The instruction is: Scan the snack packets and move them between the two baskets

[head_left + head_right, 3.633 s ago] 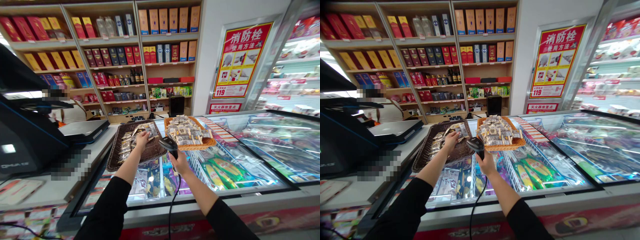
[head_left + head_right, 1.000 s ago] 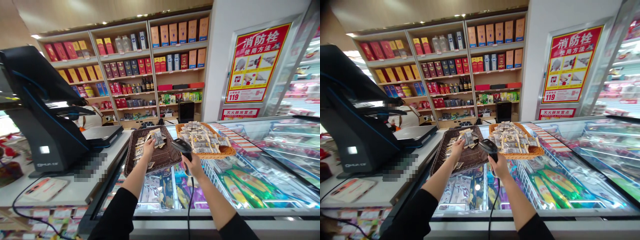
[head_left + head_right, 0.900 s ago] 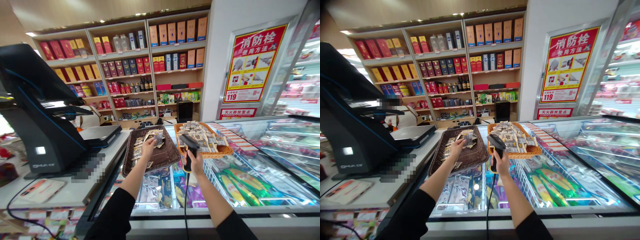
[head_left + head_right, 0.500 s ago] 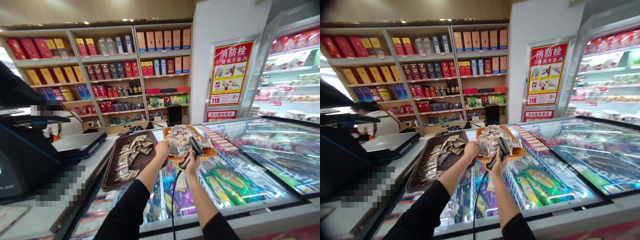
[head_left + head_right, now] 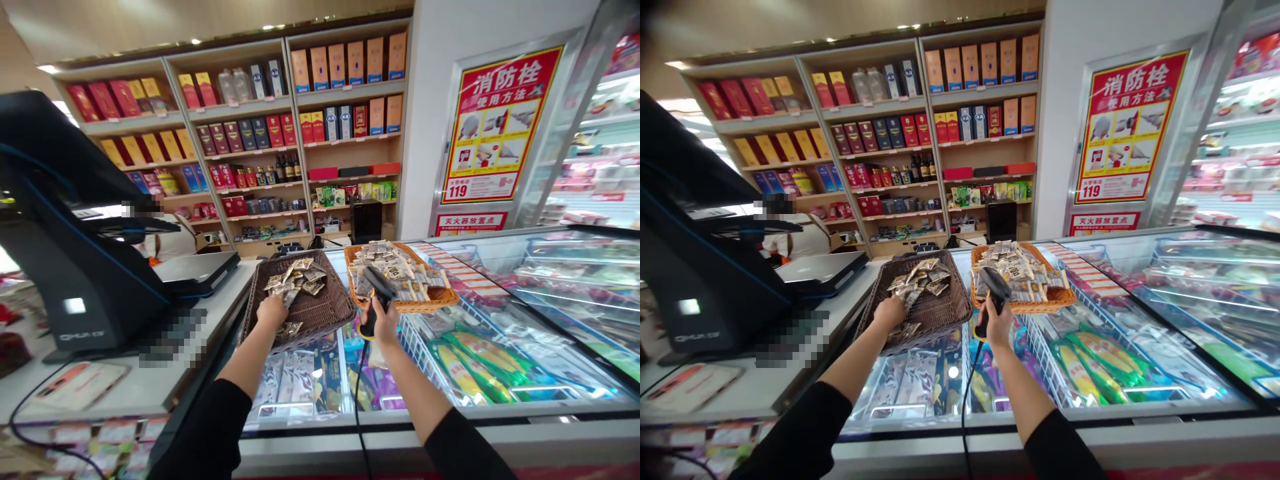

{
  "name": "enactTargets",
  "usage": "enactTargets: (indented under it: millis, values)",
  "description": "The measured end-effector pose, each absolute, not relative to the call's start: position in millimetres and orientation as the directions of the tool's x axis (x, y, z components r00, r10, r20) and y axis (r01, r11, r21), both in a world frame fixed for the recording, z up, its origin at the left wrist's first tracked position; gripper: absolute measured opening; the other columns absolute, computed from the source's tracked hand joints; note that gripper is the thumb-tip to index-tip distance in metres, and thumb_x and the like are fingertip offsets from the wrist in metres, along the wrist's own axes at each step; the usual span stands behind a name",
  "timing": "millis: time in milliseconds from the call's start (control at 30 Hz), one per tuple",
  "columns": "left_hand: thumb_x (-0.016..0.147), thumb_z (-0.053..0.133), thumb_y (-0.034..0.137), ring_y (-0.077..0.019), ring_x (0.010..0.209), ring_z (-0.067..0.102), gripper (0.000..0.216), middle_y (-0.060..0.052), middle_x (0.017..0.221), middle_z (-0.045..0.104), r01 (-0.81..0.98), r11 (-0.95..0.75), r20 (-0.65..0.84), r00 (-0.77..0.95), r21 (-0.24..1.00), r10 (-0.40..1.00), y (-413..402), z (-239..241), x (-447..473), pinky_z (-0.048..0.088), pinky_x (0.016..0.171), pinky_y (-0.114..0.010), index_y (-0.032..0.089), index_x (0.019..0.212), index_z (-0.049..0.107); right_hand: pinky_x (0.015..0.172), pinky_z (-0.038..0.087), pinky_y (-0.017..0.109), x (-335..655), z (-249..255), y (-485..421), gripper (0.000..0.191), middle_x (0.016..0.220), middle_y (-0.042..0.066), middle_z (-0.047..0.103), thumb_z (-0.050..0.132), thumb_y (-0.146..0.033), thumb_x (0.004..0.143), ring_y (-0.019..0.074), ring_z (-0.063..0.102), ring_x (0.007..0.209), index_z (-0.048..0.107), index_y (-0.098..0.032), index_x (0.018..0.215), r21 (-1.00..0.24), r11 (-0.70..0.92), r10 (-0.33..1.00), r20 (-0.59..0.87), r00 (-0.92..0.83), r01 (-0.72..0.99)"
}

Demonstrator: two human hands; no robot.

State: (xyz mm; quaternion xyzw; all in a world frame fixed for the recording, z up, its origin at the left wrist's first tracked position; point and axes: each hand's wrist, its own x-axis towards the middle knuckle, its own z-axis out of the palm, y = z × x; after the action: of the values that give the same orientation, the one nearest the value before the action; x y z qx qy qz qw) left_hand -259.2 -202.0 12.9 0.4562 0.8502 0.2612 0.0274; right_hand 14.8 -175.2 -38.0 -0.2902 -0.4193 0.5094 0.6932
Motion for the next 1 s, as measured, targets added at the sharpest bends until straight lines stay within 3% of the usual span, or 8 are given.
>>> enactTargets:
  millis: [100, 233, 367, 433, 533, 633, 800, 1000]
  values:
    - [0.05, 0.075, 0.018, -0.0298, 0.087, 0.064, 0.019, -0.009, 0.072, 0.068, 0.751, 0.285, 0.21, -0.488, 0.596, 0.847, -200.6, 4.4, -251.4, 0.044, 0.081, -0.035, 0.021, 0.066, 0.065, 0.036, 0.038, 0.026, 12.8, -43.2, -180.6, 0.031, 0.049, -0.005, 0.052, 0.059, -0.051, 0.077, 0.0121, 0.046, 0.033, 0.047, -0.022, 0.072, -0.857, 0.339, 0.938, 0.34, 0.069, -0.389]
    - [0.051, 0.075, 0.018, -0.0228, 0.071, 0.062, 0.017, -0.004, 0.061, 0.064, 0.699, 0.033, 0.208, -0.257, 0.714, 0.944, -190.0, 6.5, -233.5, 0.044, 0.072, -0.03, 0.021, 0.065, 0.067, 0.039, 0.04, 0.027, 11.3, -46.4, -184.8, 0.033, 0.046, -0.004, 0.051, 0.058, -0.053, 0.077, 0.0131, 0.047, 0.034, 0.049, -0.022, 0.068, -0.878, 0.368, 0.922, 0.386, 0.002, -0.307]
    - [0.063, 0.07, 0.031, -0.02, 0.061, 0.057, 0.016, -0.002, 0.052, 0.056, 0.634, -0.011, 0.192, -0.216, 0.773, 0.957, -176.3, 11.7, -220.3, 0.044, 0.065, -0.03, 0.019, 0.056, 0.062, 0.039, 0.04, 0.026, 10.1, -45.6, -184.7, 0.034, 0.047, -0.005, 0.051, 0.057, -0.054, 0.077, 0.0125, 0.047, 0.035, 0.05, -0.022, 0.071, -0.878, 0.377, 0.921, 0.389, 0.019, -0.295]
    - [0.07, 0.064, 0.036, -0.0181, 0.059, 0.056, 0.02, -0.002, 0.056, 0.056, 0.478, 0.006, 0.161, -0.309, 0.879, 0.937, -168.1, 13.7, -212.8, 0.044, 0.061, -0.028, 0.018, 0.062, 0.062, 0.039, 0.04, 0.025, 10.4, -44.9, -184.4, 0.034, 0.048, -0.004, 0.051, 0.056, -0.053, 0.078, 0.012, 0.047, 0.036, 0.049, -0.021, 0.07, -0.873, 0.377, 0.919, 0.395, 0.004, -0.311]
    - [0.073, 0.061, 0.037, -0.015, 0.06, 0.057, 0.02, -0.003, 0.069, 0.062, 0.103, 0.004, 0.039, -0.415, 0.995, 0.909, -157.7, 13.0, -200.4, 0.045, 0.056, -0.026, 0.017, 0.074, 0.062, 0.039, 0.04, 0.025, 12.6, -43.7, -185.4, 0.035, 0.046, -0.004, 0.05, 0.055, -0.052, 0.081, 0.012, 0.047, 0.036, 0.048, -0.021, 0.066, -0.872, 0.388, 0.906, 0.421, -0.053, -0.298]
    - [0.068, 0.065, 0.033, -0.0122, 0.059, 0.057, 0.02, -0.002, 0.071, 0.062, -0.075, -0.023, -0.008, -0.396, 0.997, 0.918, -154.1, 8.2, -193.1, 0.046, 0.056, -0.023, 0.016, 0.078, 0.061, 0.041, 0.04, 0.025, 16.4, -41.2, -188.2, 0.032, 0.042, -0.005, 0.049, 0.054, -0.05, 0.082, 0.0129, 0.047, 0.035, 0.049, -0.021, 0.068, -0.88, 0.43, 0.883, 0.457, -0.11, -0.202]
    - [0.064, 0.07, 0.032, -0.0129, 0.07, 0.062, 0.032, -0.003, 0.081, 0.065, -0.135, -0.129, 0.066, -0.397, 0.982, 0.915, -156.9, 4.3, -194.4, 0.049, 0.061, -0.022, 0.018, 0.091, 0.059, 0.043, 0.039, 0.026, 21.7, -35.0, -193.2, 0.026, 0.041, -0.003, 0.05, 0.058, -0.046, 0.078, 0.0157, 0.05, 0.038, 0.058, -0.02, 0.075, -0.863, 0.505, 0.857, 0.497, -0.136, 0.026]
    - [0.065, 0.071, 0.033, -0.0147, 0.075, 0.064, 0.041, -0.005, 0.092, 0.067, -0.171, -0.153, 0.069, -0.419, 0.973, 0.905, -155.5, 6.7, -194.9, 0.05, 0.059, -0.022, 0.02, 0.103, 0.06, 0.047, 0.038, 0.026, 26.6, -27.4, -196.9, 0.022, 0.05, 0.001, 0.057, 0.058, -0.041, 0.077, 0.0198, 0.056, 0.05, 0.064, -0.019, 0.078, -0.821, 0.544, 0.836, 0.51, -0.203, 0.175]
